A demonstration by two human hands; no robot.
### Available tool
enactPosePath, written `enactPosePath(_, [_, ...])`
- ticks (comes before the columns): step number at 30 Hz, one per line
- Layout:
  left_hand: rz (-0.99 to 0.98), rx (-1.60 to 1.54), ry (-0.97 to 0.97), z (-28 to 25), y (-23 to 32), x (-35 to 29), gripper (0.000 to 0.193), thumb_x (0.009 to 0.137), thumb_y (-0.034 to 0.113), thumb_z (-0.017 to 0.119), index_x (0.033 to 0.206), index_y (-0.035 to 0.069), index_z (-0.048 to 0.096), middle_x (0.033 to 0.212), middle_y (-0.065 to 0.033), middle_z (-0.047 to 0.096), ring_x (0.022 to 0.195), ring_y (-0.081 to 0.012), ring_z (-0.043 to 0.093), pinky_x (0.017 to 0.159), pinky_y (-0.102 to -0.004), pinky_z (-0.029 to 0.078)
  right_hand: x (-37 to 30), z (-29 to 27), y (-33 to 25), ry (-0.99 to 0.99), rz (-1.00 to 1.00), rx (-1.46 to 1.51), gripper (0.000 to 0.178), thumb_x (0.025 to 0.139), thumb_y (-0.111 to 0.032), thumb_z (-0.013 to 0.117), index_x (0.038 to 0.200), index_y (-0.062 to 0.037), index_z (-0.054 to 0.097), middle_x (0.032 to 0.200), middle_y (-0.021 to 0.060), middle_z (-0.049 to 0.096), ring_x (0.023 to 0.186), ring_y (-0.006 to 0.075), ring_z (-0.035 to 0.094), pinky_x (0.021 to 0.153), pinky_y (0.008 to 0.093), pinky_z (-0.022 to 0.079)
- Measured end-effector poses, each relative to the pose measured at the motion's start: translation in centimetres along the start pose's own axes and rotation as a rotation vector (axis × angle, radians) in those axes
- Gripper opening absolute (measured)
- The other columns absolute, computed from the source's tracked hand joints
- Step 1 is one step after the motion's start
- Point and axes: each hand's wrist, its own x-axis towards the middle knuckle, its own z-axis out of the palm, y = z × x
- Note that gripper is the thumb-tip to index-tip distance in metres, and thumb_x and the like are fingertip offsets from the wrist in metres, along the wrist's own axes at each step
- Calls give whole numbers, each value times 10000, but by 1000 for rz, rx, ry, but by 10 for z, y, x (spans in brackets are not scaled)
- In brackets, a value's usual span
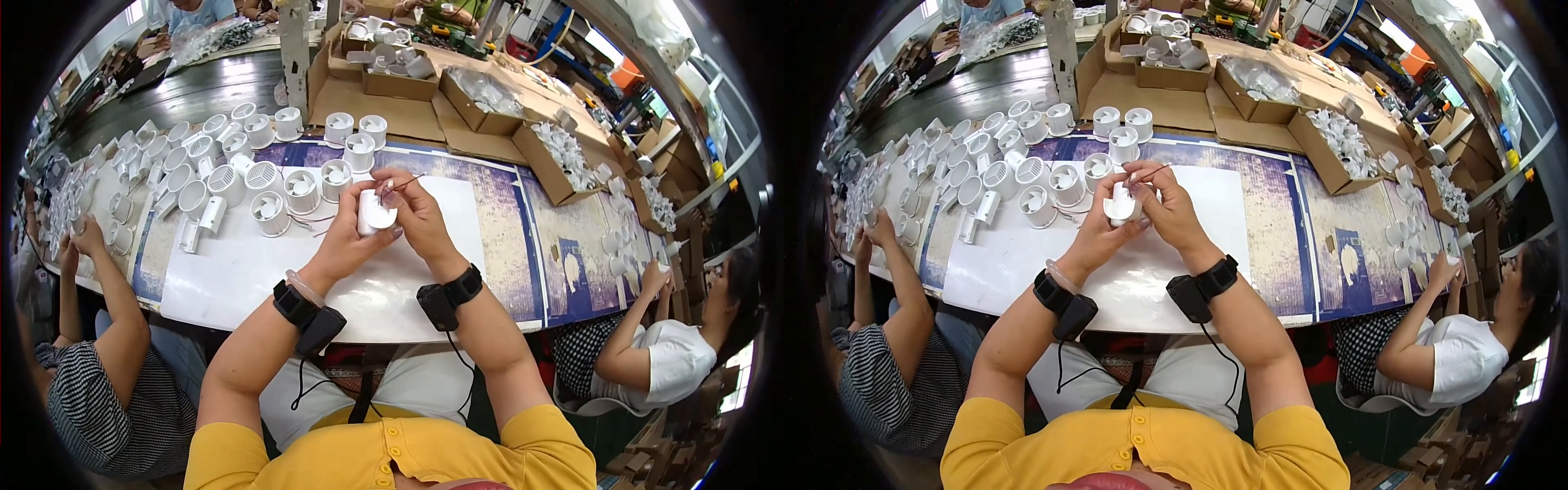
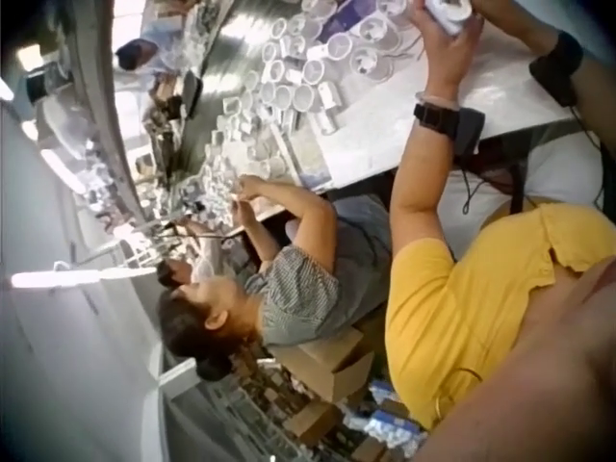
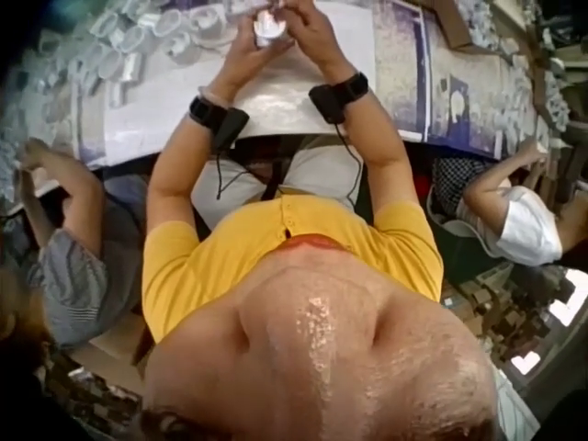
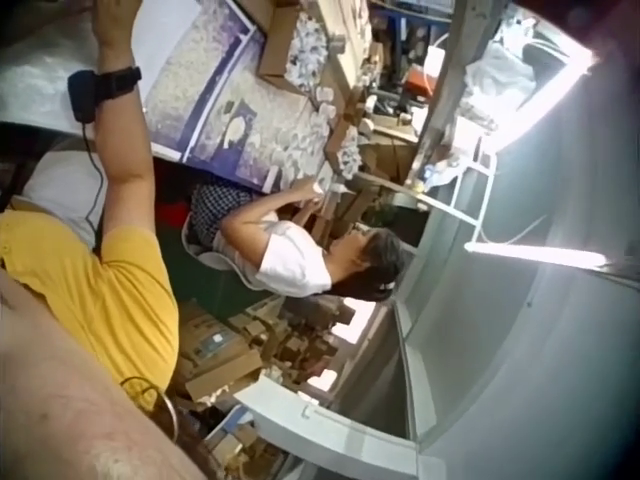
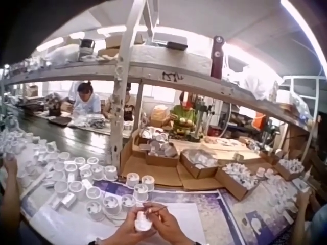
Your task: Assembling and inspecting small white plastic electronic or mechanical components at a factory workbench.
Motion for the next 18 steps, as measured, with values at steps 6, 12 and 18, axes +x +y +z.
enactPosePath(6, [-25,189,-17,-3,3,-1,660,803,109,710,1293,68,270,1192,-73,437,1116,-149,467,903,-264,437,-3,4,-12,56,166,393,112,914,-125,517,1000,-62,552,1244,71,508,1082,149,497,952,289,390])
enactPosePath(12, [35,230,32,-4,7,-4,651,786,119,730,1265,59,293,1166,-77,453,1080,-151,475,907,-277,416,1,3,-12,40,207,381,90,916,-141,526,961,-71,560,1214,56,533,1040,126,509,925,275,407])
enactPosePath(18, [-4,276,12,4,8,-1,674,772,162,750,1263,65,299,1153,-81,464,1066,-158,483,890,-282,431,0,4,-19,110,316,416,121,940,-159,504,944,-58,572,1165,36,563,978,95,526,876,252,429])
